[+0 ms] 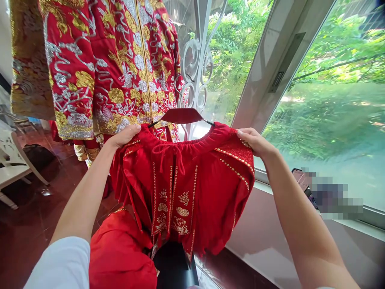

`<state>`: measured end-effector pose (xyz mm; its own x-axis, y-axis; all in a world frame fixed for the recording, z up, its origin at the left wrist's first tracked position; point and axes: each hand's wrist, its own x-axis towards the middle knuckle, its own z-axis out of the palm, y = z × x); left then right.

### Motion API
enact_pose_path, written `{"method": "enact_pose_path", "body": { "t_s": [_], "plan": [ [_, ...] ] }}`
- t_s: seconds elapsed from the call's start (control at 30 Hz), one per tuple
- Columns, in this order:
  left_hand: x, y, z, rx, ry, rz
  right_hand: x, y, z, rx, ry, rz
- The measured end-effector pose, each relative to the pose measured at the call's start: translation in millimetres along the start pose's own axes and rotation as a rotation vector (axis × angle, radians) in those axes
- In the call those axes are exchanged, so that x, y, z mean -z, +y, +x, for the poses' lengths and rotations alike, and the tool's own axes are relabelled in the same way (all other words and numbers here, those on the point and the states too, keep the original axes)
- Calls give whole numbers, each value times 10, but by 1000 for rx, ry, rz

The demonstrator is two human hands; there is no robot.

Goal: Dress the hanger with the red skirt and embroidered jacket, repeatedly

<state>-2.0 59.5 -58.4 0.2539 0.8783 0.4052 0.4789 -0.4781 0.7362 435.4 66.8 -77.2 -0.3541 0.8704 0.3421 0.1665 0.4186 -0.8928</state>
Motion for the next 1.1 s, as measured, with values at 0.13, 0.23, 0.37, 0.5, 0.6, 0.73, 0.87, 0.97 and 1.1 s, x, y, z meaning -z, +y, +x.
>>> {"method": "enact_pose_path", "body": {
  "t_s": [0.13, 0.23, 0.37, 0.5, 0.6, 0.73, 0.87, 0.97, 1.1],
  "plan": [
    [-2, -114, -64, 38, 78, -5, 31, -42, -55, -27, -30, 20],
    [-84, -171, -224, -47, 238, 204, 3, -103, -156, 62, 48, -73],
    [-510, -211, -308, -78, 656, 430, 21, -90, -112, 25, 24, -43],
    [-953, -217, -278, -80, 888, 589, 73, -135, -35, -29, 42, -102],
    [-859, -248, -320, -157, 789, 561, 15, -303, -164, 45, 106, -276],
    [-407, -404, -365, -160, 610, 300, -167, -451, -369, 176, 238, -551],
    [-453, -572, -353, -122, 707, 270, -207, -343, -270, 127, 217, -531],
    [-761, -601, -390, -154, 970, 411, -131, -251, -120, -68, 160, -273],
    [-865, -641, -659, -197, 720, 512, -70, -186, -109, -119, 325, -219]
  ]
}}
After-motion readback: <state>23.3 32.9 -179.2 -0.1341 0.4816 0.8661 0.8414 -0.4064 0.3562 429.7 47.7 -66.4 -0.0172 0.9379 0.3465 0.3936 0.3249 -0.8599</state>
